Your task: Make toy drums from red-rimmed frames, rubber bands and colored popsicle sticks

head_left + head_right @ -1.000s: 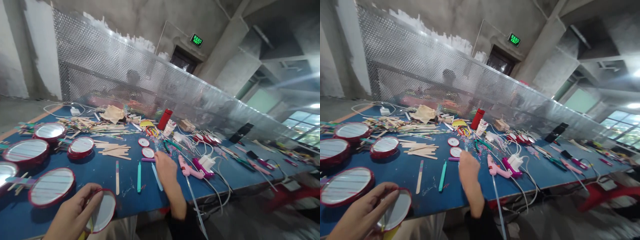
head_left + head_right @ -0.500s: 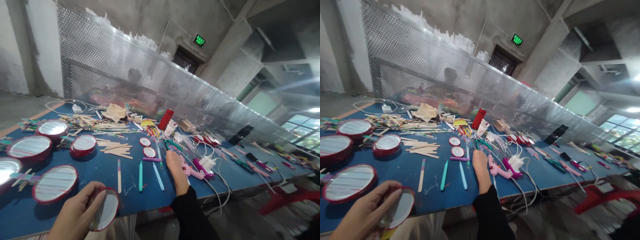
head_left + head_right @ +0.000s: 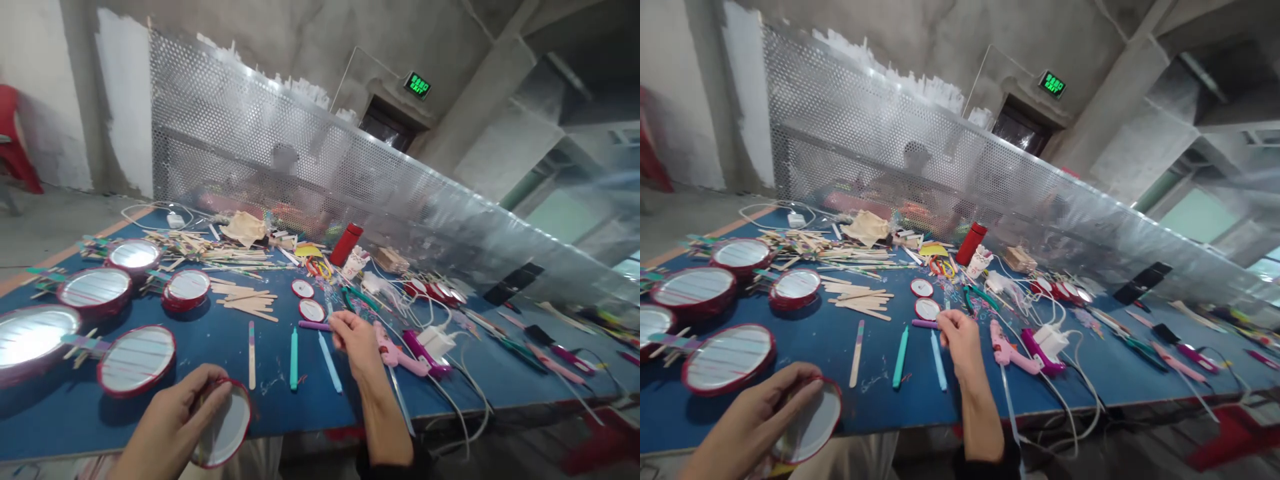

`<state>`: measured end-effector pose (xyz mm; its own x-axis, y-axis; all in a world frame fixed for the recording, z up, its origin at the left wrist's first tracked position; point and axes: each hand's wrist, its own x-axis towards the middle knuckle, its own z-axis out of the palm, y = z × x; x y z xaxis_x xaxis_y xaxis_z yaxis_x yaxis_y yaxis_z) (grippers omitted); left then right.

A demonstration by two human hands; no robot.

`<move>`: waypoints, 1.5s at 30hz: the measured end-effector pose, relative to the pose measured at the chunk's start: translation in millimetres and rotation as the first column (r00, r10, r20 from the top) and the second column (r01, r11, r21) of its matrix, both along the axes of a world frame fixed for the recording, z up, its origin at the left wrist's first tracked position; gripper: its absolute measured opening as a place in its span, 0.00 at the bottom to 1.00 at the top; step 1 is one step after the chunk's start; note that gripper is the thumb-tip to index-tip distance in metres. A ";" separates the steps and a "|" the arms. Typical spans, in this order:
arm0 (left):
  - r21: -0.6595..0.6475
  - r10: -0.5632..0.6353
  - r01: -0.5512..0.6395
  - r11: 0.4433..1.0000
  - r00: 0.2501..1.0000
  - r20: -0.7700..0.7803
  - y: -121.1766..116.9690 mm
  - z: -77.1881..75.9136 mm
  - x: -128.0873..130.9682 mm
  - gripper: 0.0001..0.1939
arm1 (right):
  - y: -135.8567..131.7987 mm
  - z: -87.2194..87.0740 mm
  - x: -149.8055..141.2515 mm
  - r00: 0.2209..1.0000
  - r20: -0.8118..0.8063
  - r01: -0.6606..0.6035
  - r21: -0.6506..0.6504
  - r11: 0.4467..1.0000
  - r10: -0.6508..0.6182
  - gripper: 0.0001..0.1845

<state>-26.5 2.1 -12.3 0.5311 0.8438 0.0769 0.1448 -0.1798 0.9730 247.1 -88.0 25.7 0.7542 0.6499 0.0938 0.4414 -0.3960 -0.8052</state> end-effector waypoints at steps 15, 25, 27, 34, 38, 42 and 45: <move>0.016 -0.204 0.207 0.978 0.971 -0.122 0.1 17.0 -11.2 0.15 | 14.8 -6.2 -145.3 0.792 -0.301 -0.480 0.229 0.847 0.531 0.12; 0.000 -0.191 0.191 0.982 0.980 -0.052 -1.5 19.6 -14.7 0.14 | 13.2 -8.7 -147.8 0.776 -0.351 -0.455 0.262 0.851 0.523 0.12; -0.008 -0.184 0.184 0.983 0.982 -0.047 -0.7 20.1 -14.6 0.14 | 14.4 -11.7 -149.4 0.717 -0.469 -0.407 0.321 0.855 0.517 0.12; -0.060 -0.225 0.222 0.973 0.974 -0.034 5.8 22.3 -17.6 0.14 | 16.9 -14.7 -154.3 0.581 -0.578 -0.324 0.481 0.815 0.573 0.14; -0.121 -0.216 0.211 0.970 0.976 -0.026 6.0 22.1 -18.4 0.16 | 18.7 -13.1 -154.5 0.525 -0.599 -0.325 0.516 0.793 0.605 0.13; -0.128 -0.194 0.190 0.973 0.981 -0.021 3.1 19.4 -16.2 0.16 | 21.2 -13.1 -154.1 0.509 -0.607 -0.313 0.530 0.788 0.610 0.12; -0.103 -0.162 0.160 0.982 0.987 -0.009 2.0 16.4 -14.5 0.15 | 23.1 -15.6 -152.0 0.498 -0.591 -0.343 0.538 0.770 0.635 0.13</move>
